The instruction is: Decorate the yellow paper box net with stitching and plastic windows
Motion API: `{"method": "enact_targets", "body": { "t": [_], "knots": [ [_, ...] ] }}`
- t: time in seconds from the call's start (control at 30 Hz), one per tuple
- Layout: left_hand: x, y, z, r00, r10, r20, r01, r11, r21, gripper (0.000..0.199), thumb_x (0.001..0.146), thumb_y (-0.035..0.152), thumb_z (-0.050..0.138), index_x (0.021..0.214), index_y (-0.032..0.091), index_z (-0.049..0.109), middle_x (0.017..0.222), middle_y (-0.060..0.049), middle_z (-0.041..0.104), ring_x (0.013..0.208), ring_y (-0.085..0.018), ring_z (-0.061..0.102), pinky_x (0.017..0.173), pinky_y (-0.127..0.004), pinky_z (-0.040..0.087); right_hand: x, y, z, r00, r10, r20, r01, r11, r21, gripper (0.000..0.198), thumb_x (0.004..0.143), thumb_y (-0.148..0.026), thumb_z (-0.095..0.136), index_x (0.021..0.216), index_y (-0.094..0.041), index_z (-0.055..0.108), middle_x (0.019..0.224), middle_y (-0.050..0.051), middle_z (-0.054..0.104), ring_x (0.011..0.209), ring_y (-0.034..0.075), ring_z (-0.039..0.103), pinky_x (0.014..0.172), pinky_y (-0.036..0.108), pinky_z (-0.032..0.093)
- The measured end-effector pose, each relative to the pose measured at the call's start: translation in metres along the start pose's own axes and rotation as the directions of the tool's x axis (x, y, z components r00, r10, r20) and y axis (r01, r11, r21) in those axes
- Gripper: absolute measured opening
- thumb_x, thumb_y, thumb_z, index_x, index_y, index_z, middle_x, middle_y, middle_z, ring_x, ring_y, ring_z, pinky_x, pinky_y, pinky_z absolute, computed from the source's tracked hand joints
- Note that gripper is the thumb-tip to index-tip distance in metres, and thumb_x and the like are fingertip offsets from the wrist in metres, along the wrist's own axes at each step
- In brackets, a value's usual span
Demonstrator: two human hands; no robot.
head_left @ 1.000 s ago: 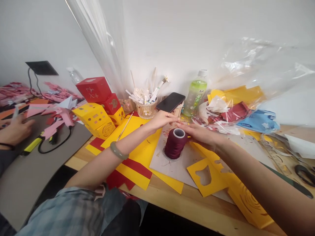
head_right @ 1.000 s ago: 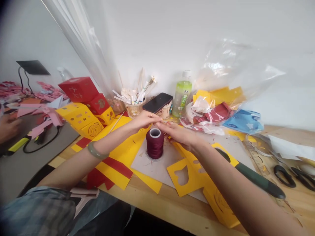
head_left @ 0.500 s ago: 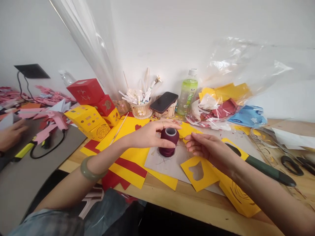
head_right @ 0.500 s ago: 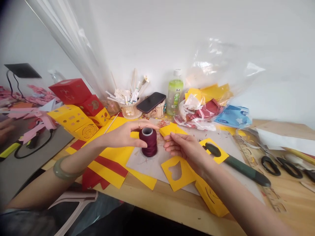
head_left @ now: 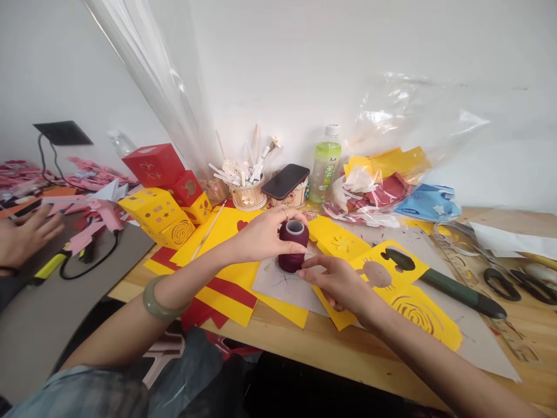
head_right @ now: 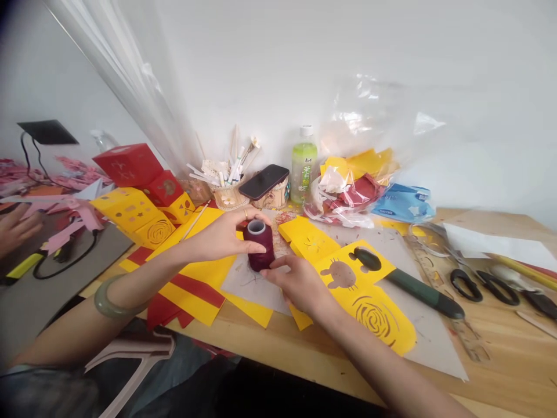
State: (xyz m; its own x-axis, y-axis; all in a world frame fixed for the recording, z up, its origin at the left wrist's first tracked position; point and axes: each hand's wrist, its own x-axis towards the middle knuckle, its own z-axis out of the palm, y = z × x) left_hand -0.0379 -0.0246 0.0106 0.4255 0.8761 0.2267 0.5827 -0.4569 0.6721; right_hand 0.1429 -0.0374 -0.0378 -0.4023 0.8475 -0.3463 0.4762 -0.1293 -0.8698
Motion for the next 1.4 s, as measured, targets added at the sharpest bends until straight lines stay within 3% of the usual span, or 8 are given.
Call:
{"method": "enact_targets", "body": {
  "t": [0.23, 0.43, 0.6, 0.67, 0.8, 1.0, 1.23, 1.4],
  "knots": [
    [0.0, 0.007, 0.0, 0.998, -0.036, -0.052, 0.045, 0.985, 0.169, 0.032, 0.068, 0.034, 0.068, 0.095, 0.022, 0.058, 0.104, -0.003, 0.059, 0.094, -0.021, 0.055, 0.083, -0.035, 0.043, -0.003, 0.005, 0.003, 0.99, -0.133, -0.039, 0.13, 0.99, -0.058, 0.025, 0.08, -0.042, 0.051, 0.074, -0.02, 0.061, 0.045, -0.008, 0.03, 0.036, 0.006, 0.021, 0.035, 0.019, 0.016],
    [0.003, 0.009, 0.004, 0.984, -0.095, -0.151, 0.149, 0.904, 0.4, 0.038, 0.07, 0.05, 0.063, 0.101, 0.028, 0.063, 0.096, -0.003, 0.053, 0.087, -0.022, 0.056, 0.076, -0.036, 0.044, -0.019, 0.012, -0.002, 0.971, -0.224, -0.088, 0.206, 0.962, -0.179, 0.028, 0.084, -0.041, 0.047, 0.073, -0.02, 0.062, 0.055, -0.004, 0.041, 0.047, 0.01, 0.036, 0.043, 0.022, 0.033],
    [0.01, 0.007, 0.004, 0.973, -0.084, -0.213, 0.191, 0.812, 0.552, 0.043, 0.069, 0.06, 0.058, 0.093, 0.024, 0.064, 0.091, -0.003, 0.052, 0.083, -0.022, 0.057, 0.07, -0.033, 0.044, -0.033, 0.013, -0.002, 0.861, -0.48, -0.165, 0.438, 0.867, -0.238, 0.03, 0.083, -0.044, 0.051, 0.069, -0.023, 0.067, 0.107, 0.007, 0.055, 0.097, 0.022, 0.053, 0.083, 0.036, 0.044],
    [0.013, 0.009, 0.004, 0.975, -0.085, -0.207, 0.195, 0.776, 0.6, 0.043, 0.07, 0.06, 0.056, 0.091, 0.023, 0.063, 0.092, -0.003, 0.053, 0.085, -0.023, 0.057, 0.07, -0.033, 0.045, -0.038, 0.013, -0.003, 0.881, -0.467, -0.071, 0.459, 0.882, -0.106, 0.029, 0.083, -0.046, 0.053, 0.069, -0.023, 0.065, 0.12, 0.006, 0.053, 0.11, 0.025, 0.049, 0.093, 0.039, 0.039],
    [0.02, 0.015, 0.005, 0.98, -0.099, -0.17, 0.189, 0.719, 0.669, 0.042, 0.071, 0.055, 0.056, 0.093, 0.02, 0.06, 0.097, -0.004, 0.056, 0.089, -0.023, 0.057, 0.071, -0.032, 0.046, -0.048, 0.016, -0.004, 0.909, -0.375, 0.18, 0.369, 0.927, 0.066, 0.03, 0.086, -0.047, 0.047, 0.077, -0.022, 0.061, 0.094, 0.005, 0.064, 0.093, 0.021, 0.057, 0.084, 0.035, 0.043],
    [0.031, 0.01, 0.011, 0.979, -0.124, -0.159, 0.198, 0.747, 0.635, 0.034, 0.076, 0.043, 0.054, 0.1, 0.019, 0.055, 0.112, -0.007, 0.051, 0.087, -0.022, 0.059, 0.067, -0.032, 0.047, -0.07, 0.032, -0.011, 0.912, -0.39, 0.124, 0.389, 0.921, 0.035, 0.031, 0.088, -0.046, 0.044, 0.076, -0.022, 0.059, 0.078, 0.001, 0.059, 0.078, 0.016, 0.055, 0.073, 0.027, 0.041],
    [0.042, 0.006, 0.002, 0.988, 0.064, 0.144, -0.121, 0.891, 0.437, 0.03, 0.087, 0.041, 0.043, 0.091, 0.019, 0.064, 0.098, -0.002, 0.063, 0.096, -0.018, 0.057, 0.082, -0.027, 0.041, -0.075, 0.063, -0.017, 0.978, -0.207, -0.002, 0.204, 0.963, 0.176, 0.036, 0.082, -0.053, 0.049, 0.072, -0.02, 0.061, 0.079, 0.004, 0.062, 0.078, 0.018, 0.057, 0.074, 0.029, 0.046],
    [0.045, 0.01, -0.019, 0.798, 0.21, 0.565, -0.417, 0.869, 0.268, 0.026, 0.077, 0.036, 0.06, 0.095, 0.018, 0.066, 0.113, -0.006, 0.056, 0.109, -0.019, 0.048, 0.096, -0.026, 0.032, -0.074, 0.07, -0.019, 0.99, -0.135, -0.045, 0.14, 0.979, 0.15, 0.041, 0.08, -0.057, 0.049, 0.072, -0.019, 0.061, 0.077, 0.005, 0.063, 0.075, 0.018, 0.057, 0.072, 0.029, 0.046]
  ]
}}
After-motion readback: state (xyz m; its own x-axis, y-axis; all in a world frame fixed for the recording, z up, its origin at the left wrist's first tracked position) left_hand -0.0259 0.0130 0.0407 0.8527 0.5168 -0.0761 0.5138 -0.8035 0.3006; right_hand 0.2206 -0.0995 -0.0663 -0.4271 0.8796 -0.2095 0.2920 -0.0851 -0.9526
